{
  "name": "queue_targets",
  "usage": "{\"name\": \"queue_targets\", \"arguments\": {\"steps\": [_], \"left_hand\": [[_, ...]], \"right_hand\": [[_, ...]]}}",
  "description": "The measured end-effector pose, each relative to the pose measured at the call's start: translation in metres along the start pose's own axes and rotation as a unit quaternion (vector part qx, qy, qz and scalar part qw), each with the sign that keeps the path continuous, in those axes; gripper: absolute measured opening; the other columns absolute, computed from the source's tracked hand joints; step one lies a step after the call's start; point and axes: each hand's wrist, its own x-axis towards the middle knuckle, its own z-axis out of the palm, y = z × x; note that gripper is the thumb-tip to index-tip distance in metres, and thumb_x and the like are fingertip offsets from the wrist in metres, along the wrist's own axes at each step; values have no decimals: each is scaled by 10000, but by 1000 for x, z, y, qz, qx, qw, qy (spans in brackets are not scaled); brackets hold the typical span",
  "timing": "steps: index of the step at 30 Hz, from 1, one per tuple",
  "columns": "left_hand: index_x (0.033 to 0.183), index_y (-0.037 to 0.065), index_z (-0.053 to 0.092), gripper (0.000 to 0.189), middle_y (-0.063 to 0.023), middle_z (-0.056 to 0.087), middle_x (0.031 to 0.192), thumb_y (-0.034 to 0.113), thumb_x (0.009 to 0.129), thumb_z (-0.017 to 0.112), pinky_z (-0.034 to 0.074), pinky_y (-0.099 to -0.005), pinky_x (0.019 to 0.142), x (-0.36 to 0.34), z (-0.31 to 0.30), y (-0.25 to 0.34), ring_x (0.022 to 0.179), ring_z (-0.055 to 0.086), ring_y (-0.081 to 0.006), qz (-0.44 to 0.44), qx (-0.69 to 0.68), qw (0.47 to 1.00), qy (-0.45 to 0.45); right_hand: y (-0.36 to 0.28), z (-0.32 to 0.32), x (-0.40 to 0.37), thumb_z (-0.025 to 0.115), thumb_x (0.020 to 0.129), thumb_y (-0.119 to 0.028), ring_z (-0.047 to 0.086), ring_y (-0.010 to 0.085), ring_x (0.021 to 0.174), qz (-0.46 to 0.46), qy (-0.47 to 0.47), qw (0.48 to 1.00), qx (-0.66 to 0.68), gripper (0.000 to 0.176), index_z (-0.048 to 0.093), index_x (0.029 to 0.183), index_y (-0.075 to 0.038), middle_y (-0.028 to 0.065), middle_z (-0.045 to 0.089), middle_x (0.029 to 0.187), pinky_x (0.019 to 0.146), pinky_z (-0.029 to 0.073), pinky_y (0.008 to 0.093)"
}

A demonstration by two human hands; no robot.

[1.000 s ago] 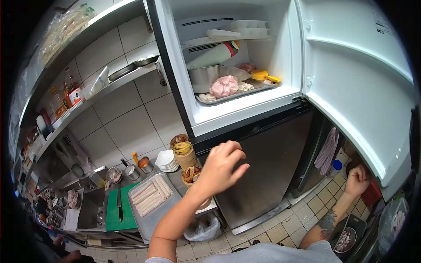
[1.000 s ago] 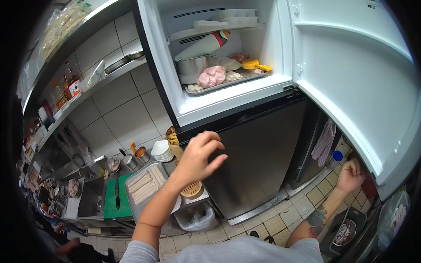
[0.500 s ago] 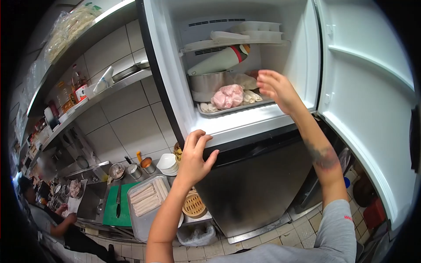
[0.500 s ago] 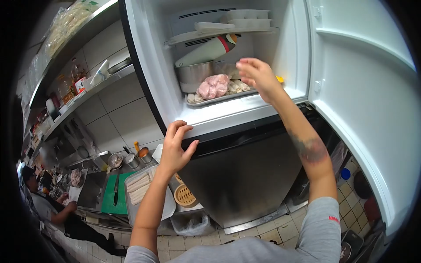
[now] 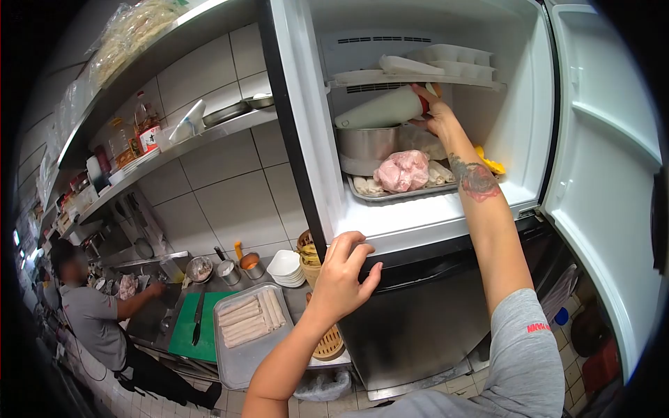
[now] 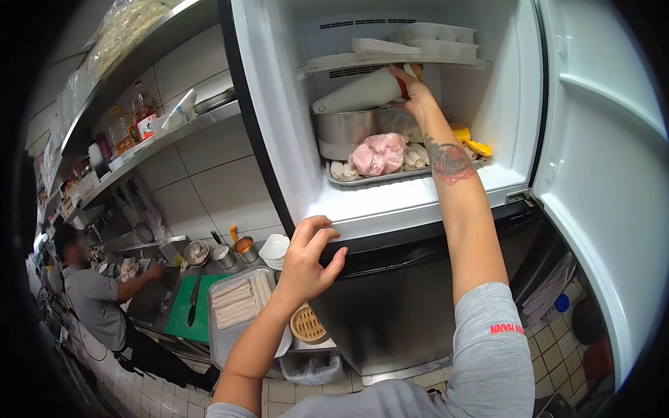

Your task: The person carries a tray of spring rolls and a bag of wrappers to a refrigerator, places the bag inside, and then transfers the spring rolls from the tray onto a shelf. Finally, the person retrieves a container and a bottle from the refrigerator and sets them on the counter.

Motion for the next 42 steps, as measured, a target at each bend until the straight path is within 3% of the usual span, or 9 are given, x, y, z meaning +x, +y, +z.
{"name": "queue_targets", "arguments": {"steps": [7, 11, 16, 21, 23, 24, 29, 36, 42], "left_hand": [[902, -22, 581, 234, -175, 525, 1035, 100, 732, 686, 443, -403, 853, 1, -2, 1, 997, 526, -338, -3, -6, 1000, -16], [940, -14, 590, 271, -187, 506, 1078, 82, 708, 691, 447, -393, 862, 3, -2, 1, 994, 538, -340, -7, -13, 1000, -6], [1266, -2, 382, 611, -279, 418, 1250, 133, 745, 672, 397, -441, 964, 36, -2, -1, 1151, 452, -450, -42, -19, 999, -15], [1297, -36, 331, 668, -320, 395, 1252, 188, 757, 656, 403, -447, 961, 116, 37, -35, 1128, 476, -449, -69, 32, 997, 24], [1345, -41, 251, 778, -505, 301, 1204, 202, 744, 680, 416, -477, 959, 151, 48, -50, 1120, 430, -583, -158, 100, 982, -37], [1345, -35, 262, 782, -497, 321, 1195, 219, 742, 691, 424, -473, 950, 165, 54, -55, 1107, 446, -577, -209, 97, 972, -53], [1338, -11, 313, 777, -455, 393, 1168, 284, 748, 724, 457, -448, 916, 193, 75, -72, 1076, 503, -522, -330, 124, 933, -77], [980, -67, 621, 546, -315, 571, 975, 336, 652, 791, 468, -435, 846, 199, 100, -89, 988, 533, -434, -224, 62, 959, 164], [901, -59, 636, 497, -272, 567, 952, 341, 648, 791, 451, -423, 844, 222, 80, -67, 933, 550, -420, -126, 91, 957, 244]], "right_hand": [[0, 2, -12, 818, 669, -213, 590, 370, 939, -55, -22, 997, 49, 589, 522, 1144, -29, 185, 558, 1116, 733, 458, 680], [-1, 21, -56, 839, 616, -123, 600, 396, 901, -165, 115, 975, 94, 815, 327, 1237, 3, 210, 528, 1093, 659, 445, 730], [-26, -21, -65, 798, 659, -140, 539, 430, 1027, -115, 59, 972, 195, 667, 408, 1197, -94, 172, 500, 1151, 761, 334, 810], [-59, -50, -116, 782, 688, -170, 590, 306, 947, -215, 88, 961, 148, 515, 502, 1104, -53, 115, 580, 1019, 793, 429, 692], [-67, -74, -126, 785, 686, -151, 606, 275, 921, -271, 74, 951, 129, 506, 503, 1088, -28, 116, 586, 1001, 797, 478, 627], [-69, -84, -132, 783, 685, -122, 620, 246, 886, -304, 74, 942, 125, 482, 505, 1063, -9, 121, 592, 973, 788, 529, 524], [-83, -95, -196, 722, 758, -223, 593, 276, 994, -300, 102, 945, 76, 468, 530, 1126, -7, 141, 589, 1070, 842, 482, 531], [-86, -122, -243, 697, 793, -233, 579, 225, 1017, -263, 96, 954, 103, 419, 542, 1119, -19, 100, 599, 1054, 883, 473, 433], [-77, -137, -262, 709, 784, -227, 557, 239, 1066, -234, 120, 959, 104, 490, 501, 1172, -15, 121, 578, 1104, 920, 474, 437]]}}
